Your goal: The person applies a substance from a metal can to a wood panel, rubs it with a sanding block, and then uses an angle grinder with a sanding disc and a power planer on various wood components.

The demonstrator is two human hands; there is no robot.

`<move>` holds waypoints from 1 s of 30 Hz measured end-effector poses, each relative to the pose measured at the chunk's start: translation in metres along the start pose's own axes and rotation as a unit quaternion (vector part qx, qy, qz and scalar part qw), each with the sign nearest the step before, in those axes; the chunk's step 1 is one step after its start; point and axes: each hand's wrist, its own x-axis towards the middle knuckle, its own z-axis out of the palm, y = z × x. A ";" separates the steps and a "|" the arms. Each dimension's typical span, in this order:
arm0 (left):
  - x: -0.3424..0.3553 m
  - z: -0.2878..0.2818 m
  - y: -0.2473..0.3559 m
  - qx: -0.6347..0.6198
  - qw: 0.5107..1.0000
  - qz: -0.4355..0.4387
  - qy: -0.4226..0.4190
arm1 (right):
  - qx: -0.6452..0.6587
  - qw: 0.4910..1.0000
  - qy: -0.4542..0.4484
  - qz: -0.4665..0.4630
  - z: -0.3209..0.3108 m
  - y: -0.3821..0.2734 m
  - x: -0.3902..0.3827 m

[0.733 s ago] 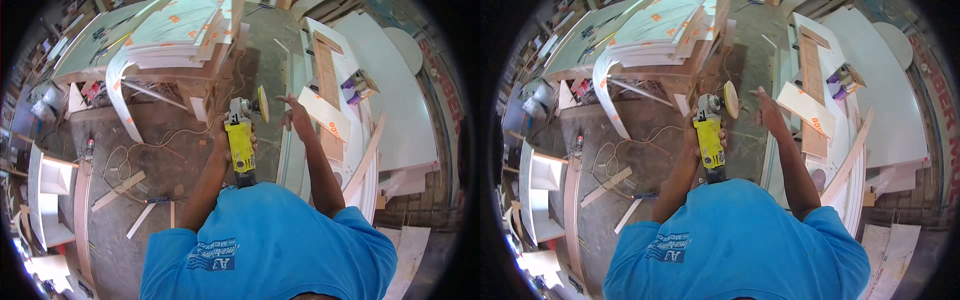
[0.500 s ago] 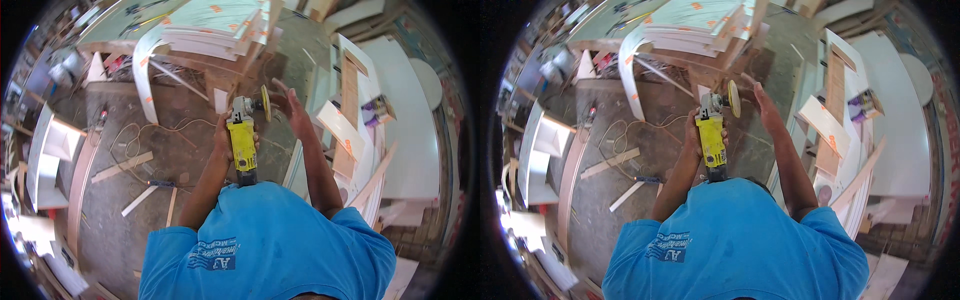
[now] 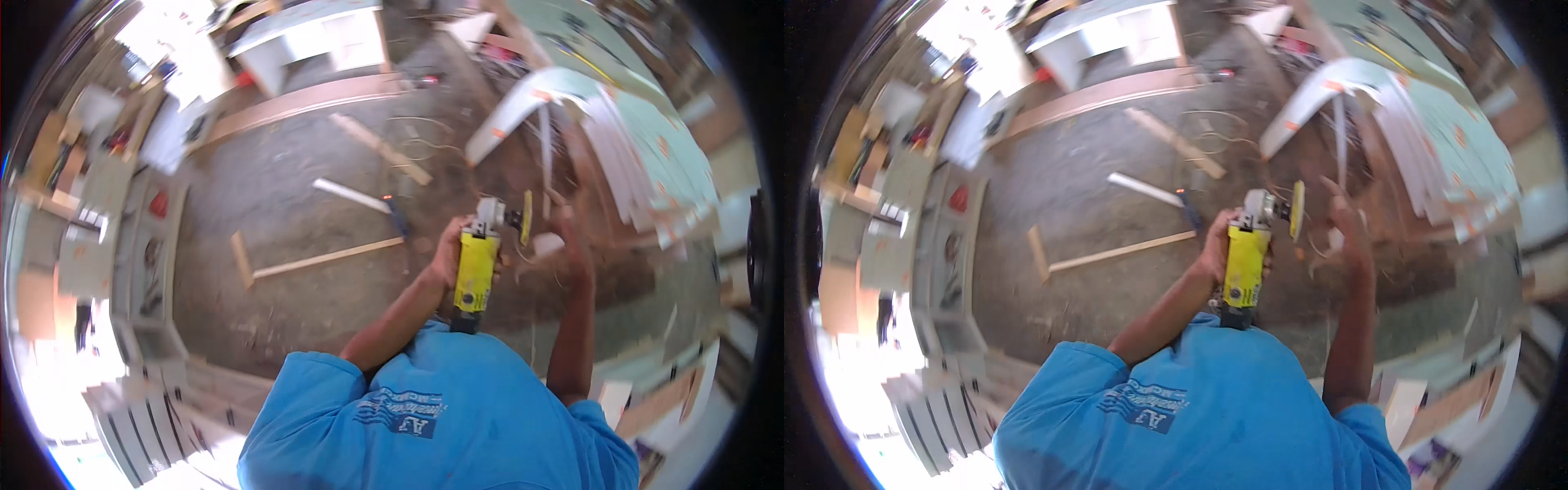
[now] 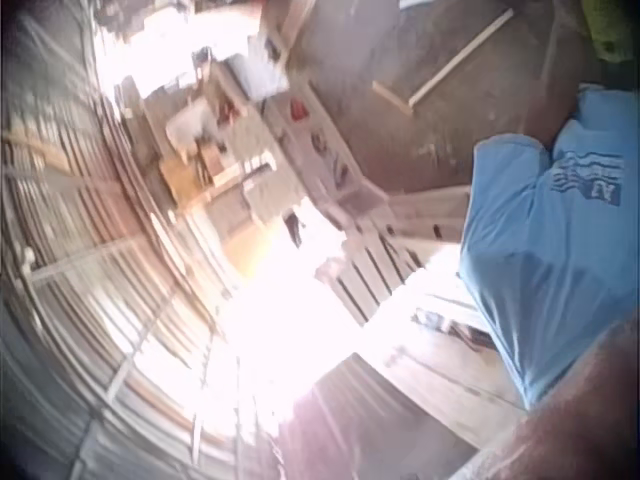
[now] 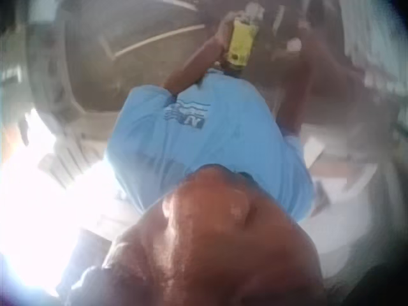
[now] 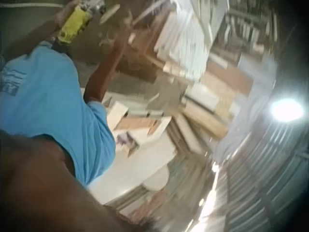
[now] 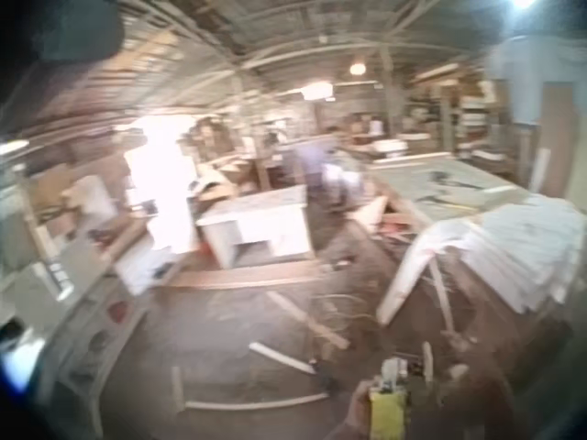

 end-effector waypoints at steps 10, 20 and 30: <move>-0.110 -0.054 0.024 -0.057 0.972 0.228 0.022 | 0.007 0.951 -0.184 -0.247 0.209 -0.044 0.061; -0.270 -0.086 0.112 0.037 0.914 0.379 0.141 | 0.186 0.964 -0.171 -0.087 0.424 -0.115 0.105; -0.377 -0.126 0.185 0.180 0.819 0.484 0.249 | 0.284 0.918 -0.267 -0.070 0.564 -0.150 0.130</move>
